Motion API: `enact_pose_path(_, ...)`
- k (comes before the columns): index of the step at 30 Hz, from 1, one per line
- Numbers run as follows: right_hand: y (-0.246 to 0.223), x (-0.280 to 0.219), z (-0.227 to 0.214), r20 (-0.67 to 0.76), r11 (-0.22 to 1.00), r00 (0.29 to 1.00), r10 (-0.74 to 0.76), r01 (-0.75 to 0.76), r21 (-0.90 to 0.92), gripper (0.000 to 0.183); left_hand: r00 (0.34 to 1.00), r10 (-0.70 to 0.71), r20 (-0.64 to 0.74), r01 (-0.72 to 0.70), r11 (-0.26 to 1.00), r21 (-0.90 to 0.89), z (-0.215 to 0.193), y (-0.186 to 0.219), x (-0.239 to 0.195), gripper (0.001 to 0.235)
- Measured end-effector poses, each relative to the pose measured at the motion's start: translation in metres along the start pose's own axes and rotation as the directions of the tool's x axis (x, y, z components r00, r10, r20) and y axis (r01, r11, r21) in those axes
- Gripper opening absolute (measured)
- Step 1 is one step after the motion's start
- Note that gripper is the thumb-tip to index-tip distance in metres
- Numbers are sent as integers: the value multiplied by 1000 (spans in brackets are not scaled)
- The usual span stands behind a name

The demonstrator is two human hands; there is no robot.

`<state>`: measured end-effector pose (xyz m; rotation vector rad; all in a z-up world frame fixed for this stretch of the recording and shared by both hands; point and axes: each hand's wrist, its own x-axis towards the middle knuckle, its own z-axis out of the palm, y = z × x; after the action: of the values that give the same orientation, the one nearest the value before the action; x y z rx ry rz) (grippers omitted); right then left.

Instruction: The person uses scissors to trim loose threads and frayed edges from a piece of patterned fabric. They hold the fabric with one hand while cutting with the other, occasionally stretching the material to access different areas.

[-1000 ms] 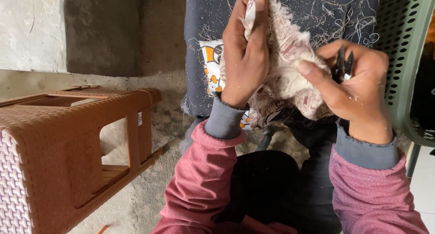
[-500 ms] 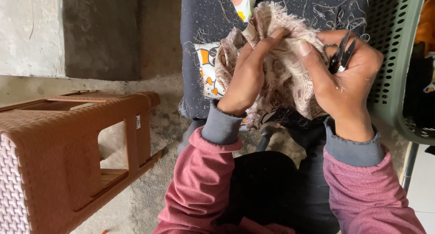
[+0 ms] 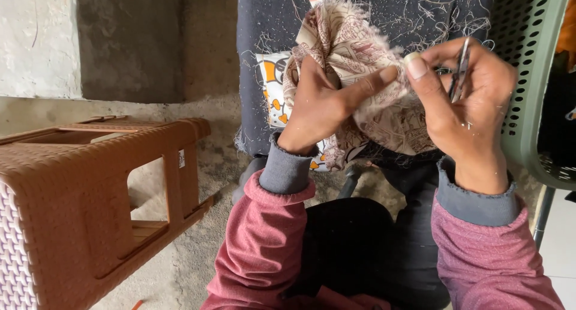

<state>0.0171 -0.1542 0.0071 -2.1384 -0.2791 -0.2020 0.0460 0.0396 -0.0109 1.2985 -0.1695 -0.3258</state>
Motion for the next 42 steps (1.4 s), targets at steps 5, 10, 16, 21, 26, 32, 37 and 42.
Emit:
enact_pose_path(5, -23, 6, -1, 58, 990, 997, 59, -66, 128, 27, 950, 284, 133, -267, 955, -129, -1, -33, 7, 32)
enact_pose_path(10, -15, 2, 0, 29, 998, 999, 39, -37, -51, 17, 949, 254, 187, -251, 967, -37, 1, -27, 3, 47)
enact_pose_path(16, -13, 2, -5, 56, 981, 981, 183, -186, 54, 17, 955, 221, 196, -231, 972, 31, 0, -13, 1, 41)
enact_pose_path(21, -9, -2, -5, 23, 973, 976, 219, -220, 76, 19, 954, 260, 147, -261, 965, -11, 3, -21, -2, 63)
enact_pose_path(26, -31, 0, -6, 15, 958, 973, 232, -231, 170, 20, 947, 278, 160, -281, 960, -10, 0, -18, -3, 47)
enact_pose_path(32, -24, -5, -17, -9, 942, 967, 256, -247, 228, 53, 959, 254, 129, -255, 967, -11, 4, -12, -9, 78)
enact_pose_path(37, -46, -6, -30, 168, 968, 965, 203, -223, 113, 49, 956, 253, 148, -218, 952, -217, 3, -4, -8, 42)
enact_pose_path(42, -82, 3, -28, 274, 981, 943, 188, -196, 1, 20, 940, 341, 22, -342, 937, 66, 5, -12, 0, 50)
